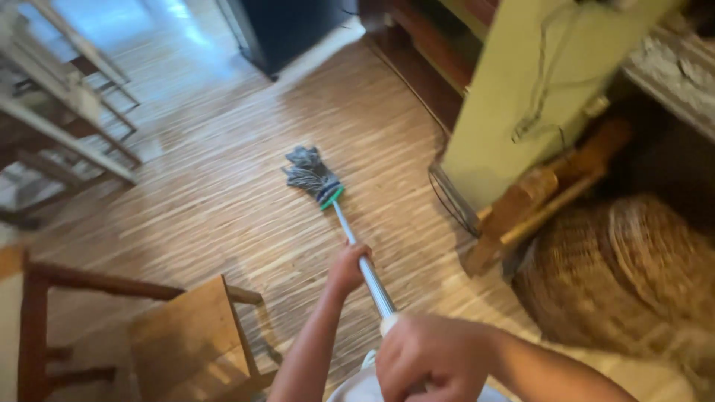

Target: Mopping the wooden-style tiled floor in a restaurant area.

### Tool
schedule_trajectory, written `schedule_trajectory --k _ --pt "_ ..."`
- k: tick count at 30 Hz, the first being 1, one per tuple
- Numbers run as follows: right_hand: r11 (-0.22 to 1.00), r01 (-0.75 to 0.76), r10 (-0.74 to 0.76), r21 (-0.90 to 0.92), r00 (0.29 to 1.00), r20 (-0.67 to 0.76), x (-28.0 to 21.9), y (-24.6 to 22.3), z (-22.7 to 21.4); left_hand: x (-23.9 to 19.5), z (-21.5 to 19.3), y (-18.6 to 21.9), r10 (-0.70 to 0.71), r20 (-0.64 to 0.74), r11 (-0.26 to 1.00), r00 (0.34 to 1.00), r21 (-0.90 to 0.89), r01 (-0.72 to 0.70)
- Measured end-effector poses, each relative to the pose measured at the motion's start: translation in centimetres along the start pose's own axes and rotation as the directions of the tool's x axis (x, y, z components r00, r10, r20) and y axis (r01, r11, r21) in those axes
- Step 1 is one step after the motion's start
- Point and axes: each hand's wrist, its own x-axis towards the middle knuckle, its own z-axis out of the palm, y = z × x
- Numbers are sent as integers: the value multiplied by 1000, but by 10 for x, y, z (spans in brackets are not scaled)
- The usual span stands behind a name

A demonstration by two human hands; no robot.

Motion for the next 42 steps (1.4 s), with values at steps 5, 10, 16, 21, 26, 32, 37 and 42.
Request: schedule_trajectory --k 5,10,16,21,26,32,37,42 --pt "995 95 -85 -43 975 203 -42 -8 -8 -7 20 53 -10 -117 988 993 155 28" --pt "988 136 -149 66 953 264 -90 -68 -37 -5 25 139 -149 -140 949 979 256 181" --pt "973 188 -224 133 912 343 -87 -93 -65 -13 37 173 -242 -354 943 903 134 305" --pt "954 229 -210 191 971 -115 -58 -39 -78 -21 18 197 -236 -478 971 846 -156 183" --pt "947 205 -181 246 976 -118 -42 -44 -79 -18 -33 286 63 -475 998 878 44 -48" --pt "937 305 -287 171 950 -126 -39 -46 -36 -40 -26 281 188 -407 938 894 345 -41" --pt "922 377 -374 88 926 -44 -53 -58 3 -83 -8 300 420 -391 882 819 388 -267" --pt "925 374 -377 63 924 62 -75 -130 17 -117 8 352 216 -510 972 833 27 -235"
